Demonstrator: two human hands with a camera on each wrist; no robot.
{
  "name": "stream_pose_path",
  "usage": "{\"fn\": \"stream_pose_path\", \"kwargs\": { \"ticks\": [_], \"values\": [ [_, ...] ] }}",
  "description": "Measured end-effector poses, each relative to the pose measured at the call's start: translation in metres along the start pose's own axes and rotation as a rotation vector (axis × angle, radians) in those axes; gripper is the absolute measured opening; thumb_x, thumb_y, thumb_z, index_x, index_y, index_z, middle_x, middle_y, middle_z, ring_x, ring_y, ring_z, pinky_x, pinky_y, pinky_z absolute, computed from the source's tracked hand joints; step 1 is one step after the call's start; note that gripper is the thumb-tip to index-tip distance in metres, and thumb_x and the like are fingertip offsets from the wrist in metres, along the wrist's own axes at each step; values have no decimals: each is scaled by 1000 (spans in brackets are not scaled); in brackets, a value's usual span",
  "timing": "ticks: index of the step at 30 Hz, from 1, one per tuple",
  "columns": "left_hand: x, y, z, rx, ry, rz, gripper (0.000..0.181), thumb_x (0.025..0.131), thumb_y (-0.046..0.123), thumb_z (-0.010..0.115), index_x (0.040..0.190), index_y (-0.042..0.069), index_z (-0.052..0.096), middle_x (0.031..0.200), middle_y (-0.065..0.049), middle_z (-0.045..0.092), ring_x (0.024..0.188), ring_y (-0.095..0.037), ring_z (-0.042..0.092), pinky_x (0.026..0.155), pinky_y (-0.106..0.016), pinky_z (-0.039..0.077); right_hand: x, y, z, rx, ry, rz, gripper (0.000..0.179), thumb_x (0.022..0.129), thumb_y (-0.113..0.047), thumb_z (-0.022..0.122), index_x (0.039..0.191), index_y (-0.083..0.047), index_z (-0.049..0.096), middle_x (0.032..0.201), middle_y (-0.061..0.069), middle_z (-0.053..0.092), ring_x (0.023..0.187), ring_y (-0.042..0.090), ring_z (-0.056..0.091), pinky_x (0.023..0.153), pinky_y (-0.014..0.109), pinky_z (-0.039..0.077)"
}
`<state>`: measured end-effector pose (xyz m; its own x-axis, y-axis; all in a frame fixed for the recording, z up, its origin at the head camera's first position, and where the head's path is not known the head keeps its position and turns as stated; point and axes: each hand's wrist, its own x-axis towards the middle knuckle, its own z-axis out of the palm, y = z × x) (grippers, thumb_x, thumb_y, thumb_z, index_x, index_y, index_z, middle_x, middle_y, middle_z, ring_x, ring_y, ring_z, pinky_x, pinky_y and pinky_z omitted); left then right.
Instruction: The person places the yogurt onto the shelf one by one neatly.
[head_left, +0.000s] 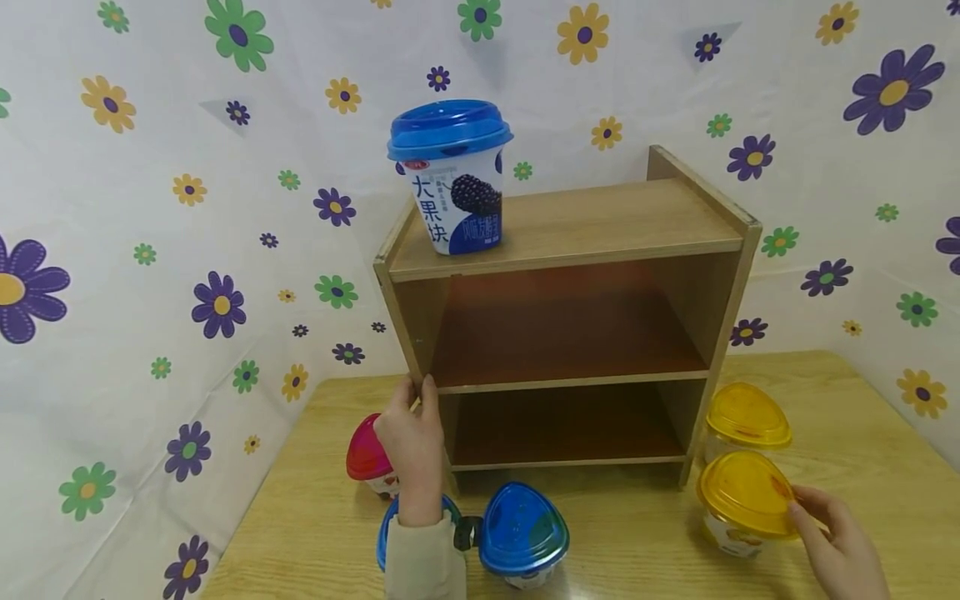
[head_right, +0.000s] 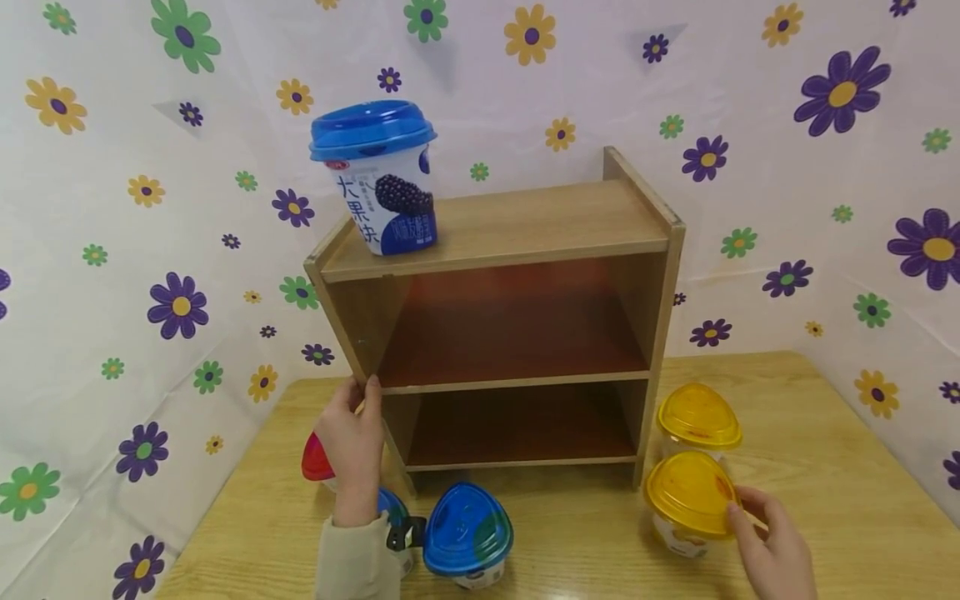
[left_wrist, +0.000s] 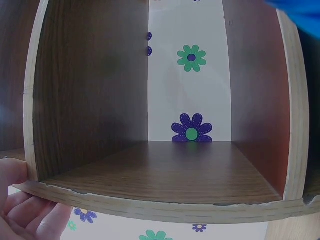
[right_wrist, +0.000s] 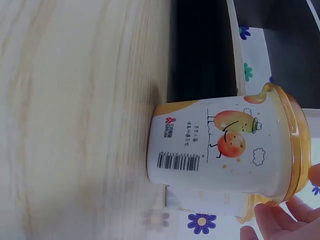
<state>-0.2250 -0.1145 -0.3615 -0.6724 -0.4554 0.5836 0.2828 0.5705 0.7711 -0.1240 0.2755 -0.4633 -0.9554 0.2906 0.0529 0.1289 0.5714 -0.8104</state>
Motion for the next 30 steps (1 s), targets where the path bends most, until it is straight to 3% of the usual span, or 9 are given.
{"fn": "stream_pose_path", "kwargs": {
  "ticks": [1, 4, 8, 11, 13, 14, 19, 24, 30],
  "values": [
    [0, 0, 0, -2, -1, -1, 20, 84, 11, 60, 99, -3, 64, 97, -16, 64, 87, -29, 62, 67, -36, 52, 1, 0, -1, -2, -13, -4, 50, 95, -30, 33, 123, 12, 35, 117, 32, 43, 92, 3, 45, 61, 11, 40],
    [1, -1, 0, -2, 3, 0, 20, 84, 11, 60, 98, -3, 64, 97, -16, 64, 87, -29, 62, 66, -35, 52, 4, 1, -2, -34, -31, -22, 49, 96, -28, 28, 124, 12, 35, 118, 33, 42, 99, 27, 46, 62, 12, 40],
    [1, -2, 1, -1, 13, 12, 19, 84, 10, 61, 96, -3, 64, 96, -17, 64, 86, -29, 62, 66, -35, 52, 7, 0, -2, -35, -39, -33, 50, 97, -27, 23, 127, 12, 33, 122, 34, 37, 104, 39, 42, 71, 18, 41],
    [2, -3, 2, -2, 17, 18, 18, 84, 10, 61, 95, -4, 64, 95, -17, 64, 85, -30, 62, 65, -36, 52, 7, -2, 0, 8, -34, -20, 54, 97, -28, 24, 129, 15, 26, 125, 37, 30, 107, 47, 35, 82, 43, 41],
    [2, -3, 2, -1, 17, 16, 18, 83, 10, 61, 95, -3, 64, 95, -17, 65, 85, -30, 62, 65, -36, 52, 6, -4, 2, 28, -19, -4, 58, 96, -30, 28, 128, 18, 21, 125, 40, 25, 106, 51, 32, 77, 59, 35],
    [2, -3, 2, 0, 16, 16, 18, 83, 10, 61, 95, -3, 64, 95, -17, 65, 85, -30, 62, 65, -36, 52, 5, -4, 3, 35, -9, 11, 61, 96, -31, 31, 128, 20, 19, 124, 40, 24, 105, 51, 32, 76, 59, 36],
    [1, -2, 1, -3, 11, 7, 19, 84, 11, 61, 97, -3, 64, 96, -16, 64, 86, -29, 62, 66, -36, 52, 3, -5, 6, 23, 33, 55, 66, 92, -31, 42, 123, 23, 20, 118, 38, 26, 99, 48, 35, 64, 38, 45],
    [0, -1, 0, -6, 6, 0, 19, 84, 11, 60, 96, -2, 64, 97, -16, 64, 87, -29, 62, 67, -36, 52, 3, -4, 5, 19, 19, 71, 62, 92, -32, 41, 122, 20, 24, 117, 36, 28, 99, 45, 36, 59, 26, 43],
    [0, -2, 1, -11, -1, 0, 19, 84, 11, 60, 97, -2, 64, 97, -15, 64, 87, -29, 62, 67, -36, 52, 3, -3, 4, 46, 18, 19, 52, 95, -26, 36, 123, 17, 27, 120, 35, 29, 101, 45, 37, 58, 15, 38]
  ]
}}
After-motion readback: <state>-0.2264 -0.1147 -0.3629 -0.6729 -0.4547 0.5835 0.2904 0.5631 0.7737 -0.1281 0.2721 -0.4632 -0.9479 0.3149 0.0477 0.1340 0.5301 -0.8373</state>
